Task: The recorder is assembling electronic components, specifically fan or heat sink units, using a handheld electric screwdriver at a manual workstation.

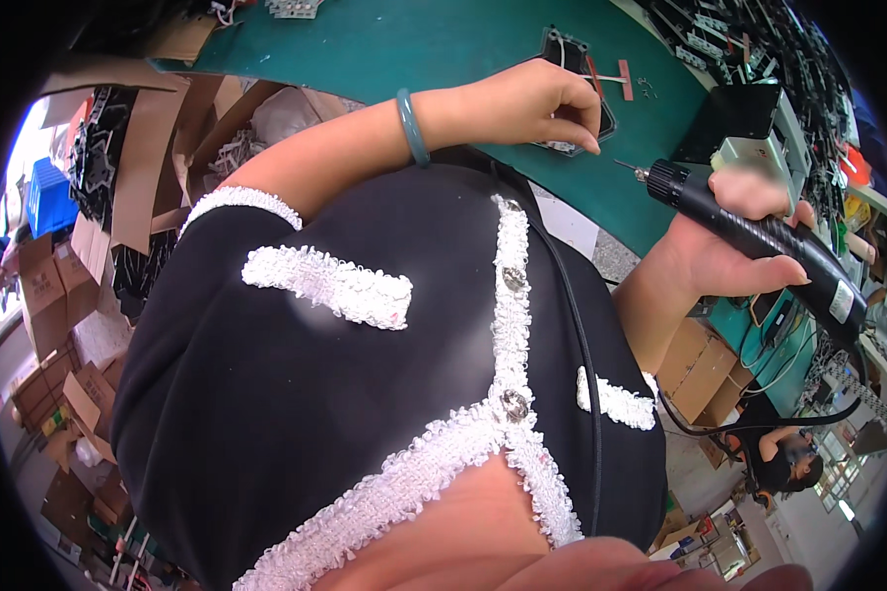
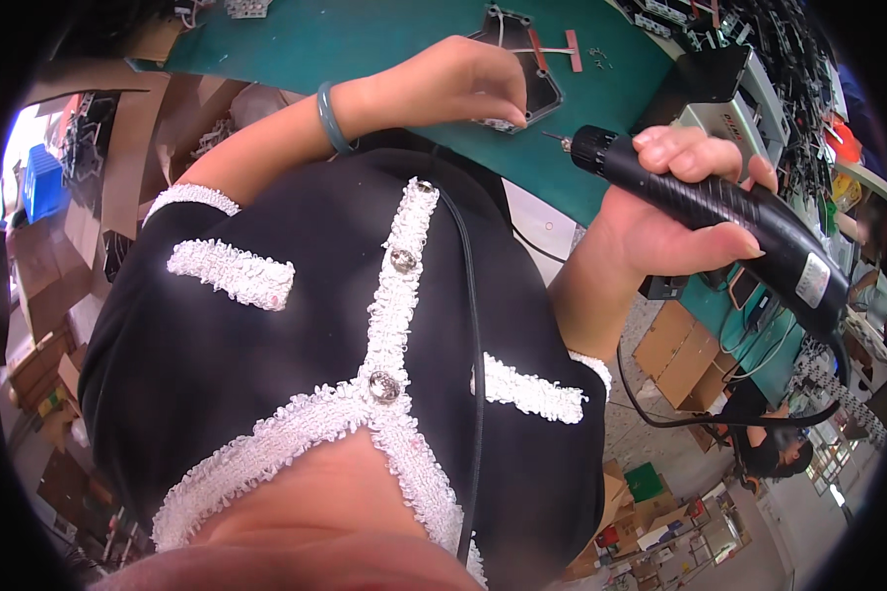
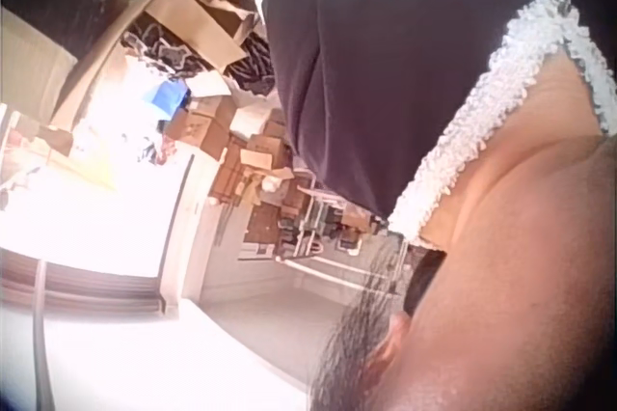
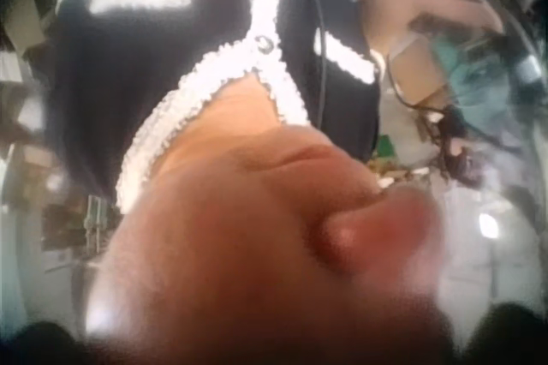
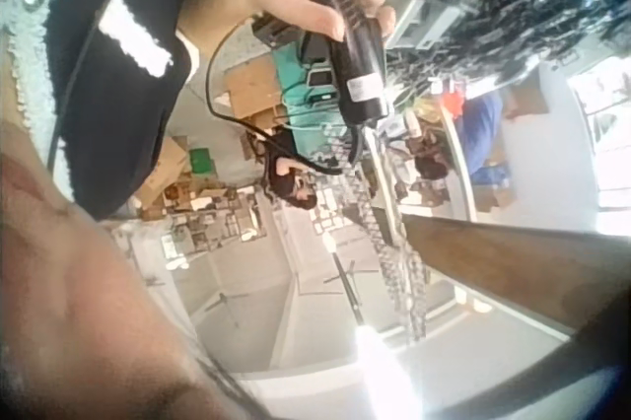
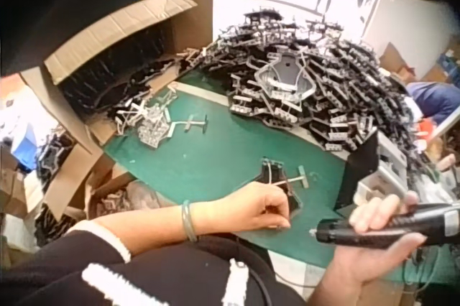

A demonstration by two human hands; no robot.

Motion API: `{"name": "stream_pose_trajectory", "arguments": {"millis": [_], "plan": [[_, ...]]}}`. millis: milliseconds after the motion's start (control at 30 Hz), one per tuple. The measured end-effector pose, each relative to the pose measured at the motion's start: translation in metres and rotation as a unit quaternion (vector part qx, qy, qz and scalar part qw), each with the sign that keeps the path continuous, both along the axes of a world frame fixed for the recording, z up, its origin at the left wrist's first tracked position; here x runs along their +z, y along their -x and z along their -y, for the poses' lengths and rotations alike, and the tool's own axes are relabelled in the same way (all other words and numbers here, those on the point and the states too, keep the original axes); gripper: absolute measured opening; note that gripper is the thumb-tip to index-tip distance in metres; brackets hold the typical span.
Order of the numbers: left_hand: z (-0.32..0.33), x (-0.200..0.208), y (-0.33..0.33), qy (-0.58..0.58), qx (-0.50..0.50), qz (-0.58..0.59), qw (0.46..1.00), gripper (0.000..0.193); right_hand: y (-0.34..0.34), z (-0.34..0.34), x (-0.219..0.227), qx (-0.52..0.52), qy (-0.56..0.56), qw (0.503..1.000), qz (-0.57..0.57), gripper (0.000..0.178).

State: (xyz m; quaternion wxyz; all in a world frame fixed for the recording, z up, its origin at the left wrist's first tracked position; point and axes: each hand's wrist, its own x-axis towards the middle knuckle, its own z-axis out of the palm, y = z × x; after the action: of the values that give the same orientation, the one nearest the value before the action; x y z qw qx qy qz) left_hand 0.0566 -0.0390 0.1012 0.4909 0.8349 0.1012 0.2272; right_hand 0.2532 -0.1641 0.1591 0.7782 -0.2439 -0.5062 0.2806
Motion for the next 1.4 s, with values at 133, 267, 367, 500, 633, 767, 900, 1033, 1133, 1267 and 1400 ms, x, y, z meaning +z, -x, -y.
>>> {"name": "stream_pose_trajectory", "arguments": {"millis": [133, 267, 367, 500, 633, 767, 900, 1033, 1133, 1267, 1400], "plan": [[0.009, 0.001, 0.005, -0.025, 0.015, 0.033, 0.999, 0.014, 0.016, -0.018, 0.007, 0.057, -0.017, 0.998, 0.022, 0.064], [0.014, 0.008, 0.006, -0.065, 0.03, 0.079, 0.994, 0.024, 0.021, -0.019, 0.009, 0.065, -0.018, 0.997, 0.026, 0.065], [0.017, 0.007, 0.008, -0.092, 0.045, 0.095, 0.99, 0.028, 0.021, -0.018, 0.009, 0.069, -0.011, 0.997, 0.018, 0.065], [0.016, 0.008, 0.008, -0.123, 0.056, 0.105, 0.985, 0.034, 0.022, -0.021, 0.009, 0.055, -0.008, 0.998, 0.04, 0.065], [0.013, 0.01, 0.007, -0.137, 0.058, 0.093, 0.985, 0.038, 0.033, -0.031, 0.005, 0.043, -0.052, 0.997, 0.033, 0.069], [0.01, 0.018, 0.006, -0.152, 0.053, 0.048, 0.986, 0.042, 0.04, -0.033, 0.011, 0.02, -0.063, 0.995, 0.069, 0.072], [-0.008, -0.019, 0.018, -0.221, 0.097, 0.064, 0.968, 0.053, 0.057, -0.04, -0.009, -0.073, 0.044, 0.99, 0.113, 0.066], [-0.009, -0.049, 0.025, -0.246, 0.093, 0.001, 0.965, 0.046, 0.064, -0.041, -0.026, -0.061, 0.076, 0.99, 0.103, 0.064], [-0.009, -0.048, 0.024, -0.239, 0.088, -0.013, 0.967, 0.047, 0.067, -0.043, -0.026, -0.063, 0.074, 0.99, 0.102, 0.062], [-0.009, -0.05, 0.022, -0.228, 0.091, -0.025, 0.969, 0.047, 0.067, -0.043, -0.028, -0.052, 0.085, 0.989, 0.111, 0.063], [-0.008, -0.052, 0.021, -0.222, 0.086, -0.009, 0.971, 0.046, 0.07, -0.04, -0.029, -0.047, 0.099, 0.988, 0.113, 0.062]]}}
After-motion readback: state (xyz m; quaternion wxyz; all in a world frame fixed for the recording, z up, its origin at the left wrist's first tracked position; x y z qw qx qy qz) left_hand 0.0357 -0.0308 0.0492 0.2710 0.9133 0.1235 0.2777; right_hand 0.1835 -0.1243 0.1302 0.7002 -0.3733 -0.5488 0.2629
